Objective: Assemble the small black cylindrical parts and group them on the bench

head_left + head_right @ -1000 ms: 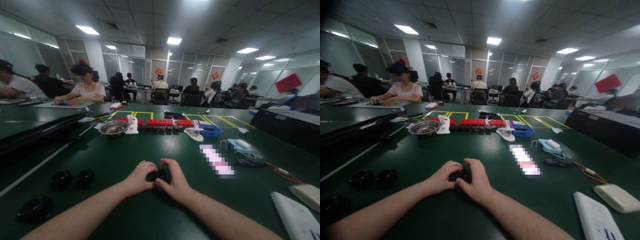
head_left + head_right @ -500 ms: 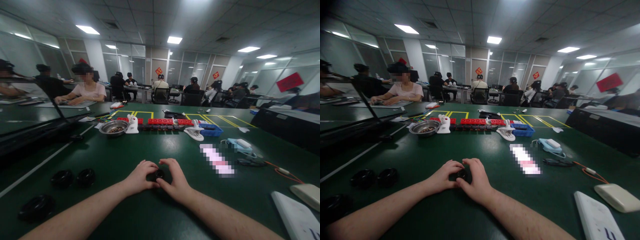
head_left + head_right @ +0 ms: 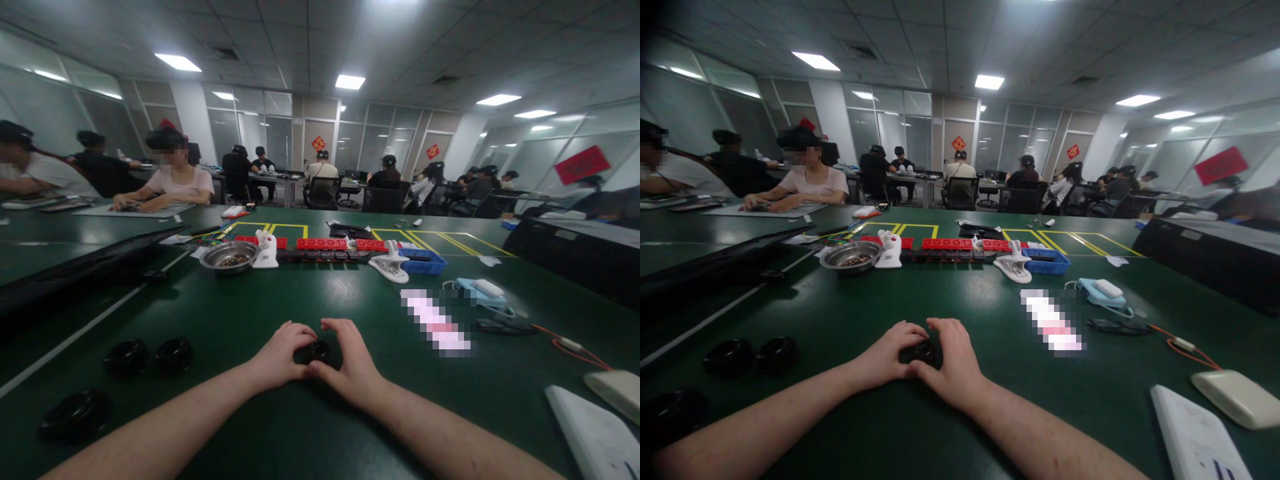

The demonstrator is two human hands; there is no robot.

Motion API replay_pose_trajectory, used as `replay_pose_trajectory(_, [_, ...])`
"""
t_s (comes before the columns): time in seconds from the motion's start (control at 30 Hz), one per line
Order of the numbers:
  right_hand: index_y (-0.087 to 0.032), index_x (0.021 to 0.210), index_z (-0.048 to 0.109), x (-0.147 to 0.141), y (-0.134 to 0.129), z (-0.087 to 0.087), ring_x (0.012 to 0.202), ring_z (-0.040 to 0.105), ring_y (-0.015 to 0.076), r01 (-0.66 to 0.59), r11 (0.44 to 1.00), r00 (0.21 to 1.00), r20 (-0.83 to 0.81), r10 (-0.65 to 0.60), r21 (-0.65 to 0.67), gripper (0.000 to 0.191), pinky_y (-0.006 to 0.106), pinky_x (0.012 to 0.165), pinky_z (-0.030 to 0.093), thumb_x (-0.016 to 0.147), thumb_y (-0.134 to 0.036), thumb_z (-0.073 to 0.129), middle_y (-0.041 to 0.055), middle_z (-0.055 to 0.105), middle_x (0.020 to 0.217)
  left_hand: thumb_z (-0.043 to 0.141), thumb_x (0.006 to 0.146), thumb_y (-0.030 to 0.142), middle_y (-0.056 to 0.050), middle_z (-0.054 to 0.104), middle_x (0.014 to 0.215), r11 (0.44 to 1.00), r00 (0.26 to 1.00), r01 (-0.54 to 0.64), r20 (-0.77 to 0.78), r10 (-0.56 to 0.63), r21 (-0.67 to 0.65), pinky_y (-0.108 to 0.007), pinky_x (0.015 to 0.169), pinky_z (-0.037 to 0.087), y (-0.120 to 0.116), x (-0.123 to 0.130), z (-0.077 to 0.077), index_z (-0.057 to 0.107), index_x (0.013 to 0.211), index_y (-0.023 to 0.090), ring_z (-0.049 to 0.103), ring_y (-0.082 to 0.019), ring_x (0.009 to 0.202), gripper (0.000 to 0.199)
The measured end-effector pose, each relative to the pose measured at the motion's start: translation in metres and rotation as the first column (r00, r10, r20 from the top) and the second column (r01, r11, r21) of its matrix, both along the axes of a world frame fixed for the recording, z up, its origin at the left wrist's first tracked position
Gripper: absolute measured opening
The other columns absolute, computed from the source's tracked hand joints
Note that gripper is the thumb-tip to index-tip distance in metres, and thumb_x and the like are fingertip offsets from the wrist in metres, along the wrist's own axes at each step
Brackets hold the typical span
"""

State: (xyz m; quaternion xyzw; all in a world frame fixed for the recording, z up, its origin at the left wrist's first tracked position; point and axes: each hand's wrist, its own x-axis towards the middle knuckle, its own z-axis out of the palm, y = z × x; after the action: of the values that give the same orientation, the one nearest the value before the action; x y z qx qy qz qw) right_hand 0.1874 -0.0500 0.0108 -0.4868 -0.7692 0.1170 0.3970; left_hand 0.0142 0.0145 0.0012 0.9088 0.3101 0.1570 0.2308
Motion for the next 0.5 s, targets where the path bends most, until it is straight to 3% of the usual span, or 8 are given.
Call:
replay_pose_trajectory(0.1, [-0.02,0.108,0.046,-0.0006,-0.0001,0.0007,0.09,0.05,0.0218,-0.041,0.999,0.999,0.003,0.041,-0.017,0.044,0.04,0.082,0.04,0.066,-0.016,0.058,0.0061,0.055,0.095,0.066,0.065,0.04,-0.003,0.054,0.11,1.0,1.0,-0.005,-0.001,0.005,0.0,-0.048,0.101,0.019,0.0008,0.0,-0.0016,0.059,0.096,0.024,0.046,-0.024,0.105,0.036])
replay_pose_trajectory(0.23, [-0.018,0.117,0.039,0.0009,-0.002,0.002,0.106,0.044,0.0233,-0.158,0.987,0.987,-0.009,0.158,0.025,0.056,0.042,0.091,0.035,0.063,-0.009,0.05,0.0091,0.051,0.11,0.067,0.063,0.042,-0.004,0.053,0.113,1.0,1.0,-0.015,0.001,0.015,0.003,-0.049,0.102,0.017,0.0007,-0.0004,-0.0023,0.059,0.098,0.023,0.045,-0.025,0.108,0.041])
replay_pose_trajectory(0.33, [-0.018,0.118,0.038,0.0006,-0.0021,0.0017,0.108,0.042,0.0242,-0.103,0.994,0.995,-0.013,0.103,0.029,0.056,0.043,0.092,0.034,0.066,-0.014,0.055,0.0101,0.049,0.113,0.066,0.065,0.041,-0.004,0.054,0.11,1.0,1.0,-0.011,0.003,0.011,-0.009,-0.048,0.102,0.017,-0.0005,-0.0004,0.0003,0.059,0.095,0.022,0.046,-0.024,0.107,0.036])
replay_pose_trajectory(0.5, [-0.019,0.109,0.044,-0.0021,-0.0004,-0.0001,0.091,0.05,0.0225,-0.016,1.0,1.0,-0.005,0.016,-0.02,0.045,0.04,0.082,0.041,0.067,-0.02,0.06,0.0071,0.054,0.097,0.065,0.066,0.039,-0.003,0.054,0.108,1.0,1.0,-0.002,0.006,0.002,-0.018,-0.048,0.101,0.018,-0.0016,0.0001,0.0024,0.059,0.095,0.023,0.047,-0.023,0.105,0.034])
